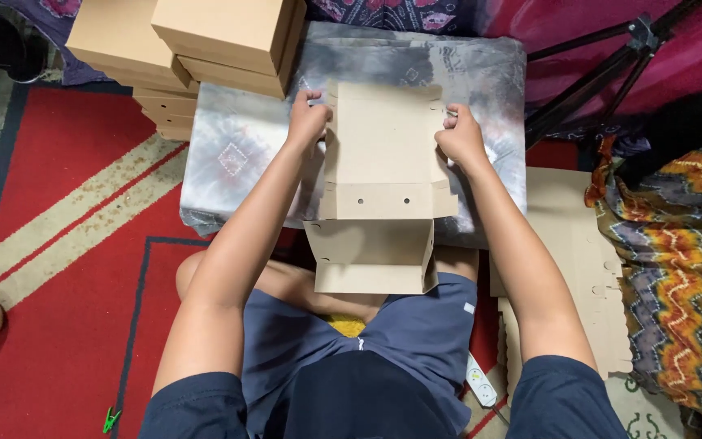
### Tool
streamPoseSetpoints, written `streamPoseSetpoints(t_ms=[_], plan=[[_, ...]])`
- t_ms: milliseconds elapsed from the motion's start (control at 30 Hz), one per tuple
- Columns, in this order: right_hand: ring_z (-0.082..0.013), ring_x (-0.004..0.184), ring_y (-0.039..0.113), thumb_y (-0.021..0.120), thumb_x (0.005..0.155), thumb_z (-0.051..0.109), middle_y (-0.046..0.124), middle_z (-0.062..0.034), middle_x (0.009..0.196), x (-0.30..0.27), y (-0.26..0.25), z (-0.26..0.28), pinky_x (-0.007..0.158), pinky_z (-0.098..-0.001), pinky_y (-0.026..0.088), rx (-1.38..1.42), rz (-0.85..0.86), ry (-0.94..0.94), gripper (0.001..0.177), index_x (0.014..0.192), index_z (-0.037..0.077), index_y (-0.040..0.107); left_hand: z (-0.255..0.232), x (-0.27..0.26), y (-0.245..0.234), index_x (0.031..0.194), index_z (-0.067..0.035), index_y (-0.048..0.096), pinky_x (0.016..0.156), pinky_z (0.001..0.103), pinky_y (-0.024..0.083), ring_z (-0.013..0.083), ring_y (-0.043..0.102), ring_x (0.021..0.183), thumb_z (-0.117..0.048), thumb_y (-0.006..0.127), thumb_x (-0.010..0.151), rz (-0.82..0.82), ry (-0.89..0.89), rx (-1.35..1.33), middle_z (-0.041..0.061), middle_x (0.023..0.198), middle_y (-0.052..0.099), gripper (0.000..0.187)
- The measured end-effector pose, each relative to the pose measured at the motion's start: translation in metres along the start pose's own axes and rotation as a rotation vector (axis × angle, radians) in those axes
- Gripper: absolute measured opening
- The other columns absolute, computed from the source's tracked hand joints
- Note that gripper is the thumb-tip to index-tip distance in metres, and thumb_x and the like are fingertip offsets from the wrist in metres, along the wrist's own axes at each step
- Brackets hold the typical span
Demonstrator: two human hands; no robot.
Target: A person is manually folding and assembling a cardboard box from a flat template while sitting on the floor.
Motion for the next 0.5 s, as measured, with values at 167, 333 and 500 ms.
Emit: streamPoseSetpoints(t_ms=[167,333,500], plan=[[-0.0317,0.107,0.058,0.058,0.078,0.012,0.056,-0.0081,0.109,0.011,0.002,0.037,0.089,-0.0475,0.049,-0.191,-0.071,-0.055,0.048,0.126,0.008,0.056,-0.002,0.034,0.005,0.142,-0.008,0.049,0.103,0.044,0.05,0.0316,0.063,0.12,-0.016,0.063,0.071,-0.004,0.152,0.307,0.013,0.122,0.064,0.072],[-0.0377,0.121,0.052,0.055,0.077,0.018,0.056,-0.0175,0.128,0.016,-0.004,0.061,0.092,-0.048,0.045,-0.245,-0.018,0.0,0.06,0.136,0.009,0.047,-0.032,0.02,0.013,0.157,-0.007,0.033,0.111,0.045,0.041,0.0408,0.047,0.135,-0.011,0.056,0.075,0.104,0.225,0.597,0.024,0.146,0.046,0.085],[-0.0277,0.094,0.064,0.046,0.077,0.006,0.058,-0.0176,0.133,0.006,-0.015,0.072,0.066,-0.0407,0.047,-0.181,0.268,0.147,0.071,0.149,0.002,0.042,-0.025,0.023,0.012,0.113,-0.003,0.052,0.063,0.043,0.051,0.0292,0.066,0.085,-0.014,0.058,0.076,0.1,-0.084,0.463,0.015,0.101,0.065,0.039]])
Point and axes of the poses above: each hand's wrist, its own x-axis towards the middle knuckle, its own y-axis out of the palm, z = x × y, the point moved 2 cm from there along x, towards the middle knuckle
